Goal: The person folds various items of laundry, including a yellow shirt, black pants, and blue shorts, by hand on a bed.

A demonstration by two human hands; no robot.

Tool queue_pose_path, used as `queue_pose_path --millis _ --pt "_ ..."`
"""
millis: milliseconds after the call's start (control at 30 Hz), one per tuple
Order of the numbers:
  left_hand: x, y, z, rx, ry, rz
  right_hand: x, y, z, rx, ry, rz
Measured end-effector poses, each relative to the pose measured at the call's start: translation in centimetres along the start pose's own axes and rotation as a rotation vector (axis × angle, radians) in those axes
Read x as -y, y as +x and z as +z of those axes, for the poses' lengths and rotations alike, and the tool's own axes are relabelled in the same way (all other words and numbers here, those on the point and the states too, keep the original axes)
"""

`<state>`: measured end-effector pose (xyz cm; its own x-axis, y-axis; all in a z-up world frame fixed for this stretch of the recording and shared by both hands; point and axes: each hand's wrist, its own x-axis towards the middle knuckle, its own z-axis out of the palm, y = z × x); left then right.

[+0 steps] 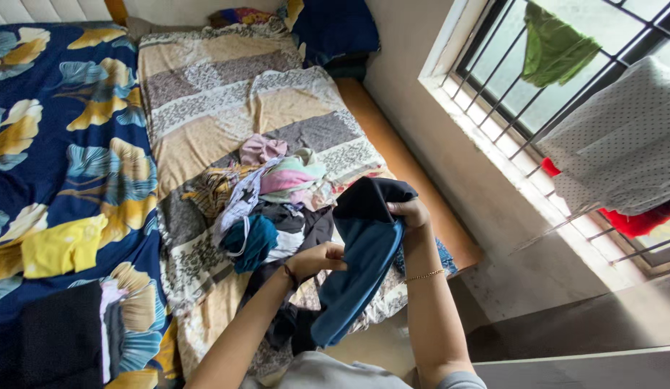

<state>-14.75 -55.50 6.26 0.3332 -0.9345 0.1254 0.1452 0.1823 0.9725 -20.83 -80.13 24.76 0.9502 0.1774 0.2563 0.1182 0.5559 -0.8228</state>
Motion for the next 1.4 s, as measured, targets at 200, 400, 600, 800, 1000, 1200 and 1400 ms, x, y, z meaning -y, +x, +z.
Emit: queue_pose_path --millis 200,400,600,800,1000,1200,1400 --pt "-5.6 6.6 2.8 -0.173 -0.076 0.123 2.1 0.4 -4.6 0.002 -0.076 -0.026" --pt "-13.2 8.7 -1.2 -0.365 0.219 0.287 7.2 -2.6 -7.6 -0.178 -0.210 -0.066" --pt "-19.6 11.8 2.2 -0.345 1.149 0.184 7.9 -2.7 -0.8 -0.706 -1.347 -0.147" --pt "-19.9 11.0 4.4 -0.308 1.341 -0.099 2.2 3.0 0.4 0.232 -1.387 0.057" --pt "-15.6 5.2 1.4 -0.193 0.455 0.072 1.4 3.3 -3.1 0.242 -1.259 0.224" --pt "-0.8 3.4 0.6 -0.609 0.744 -0.174 8.8 3.2 -3.5 -0.096 -1.011 0.079" --pt "-9.5 2.5 -4.3 -1.188 0.944 0.418 13.4 2.1 -1.8 -0.247 -0.858 -0.139"
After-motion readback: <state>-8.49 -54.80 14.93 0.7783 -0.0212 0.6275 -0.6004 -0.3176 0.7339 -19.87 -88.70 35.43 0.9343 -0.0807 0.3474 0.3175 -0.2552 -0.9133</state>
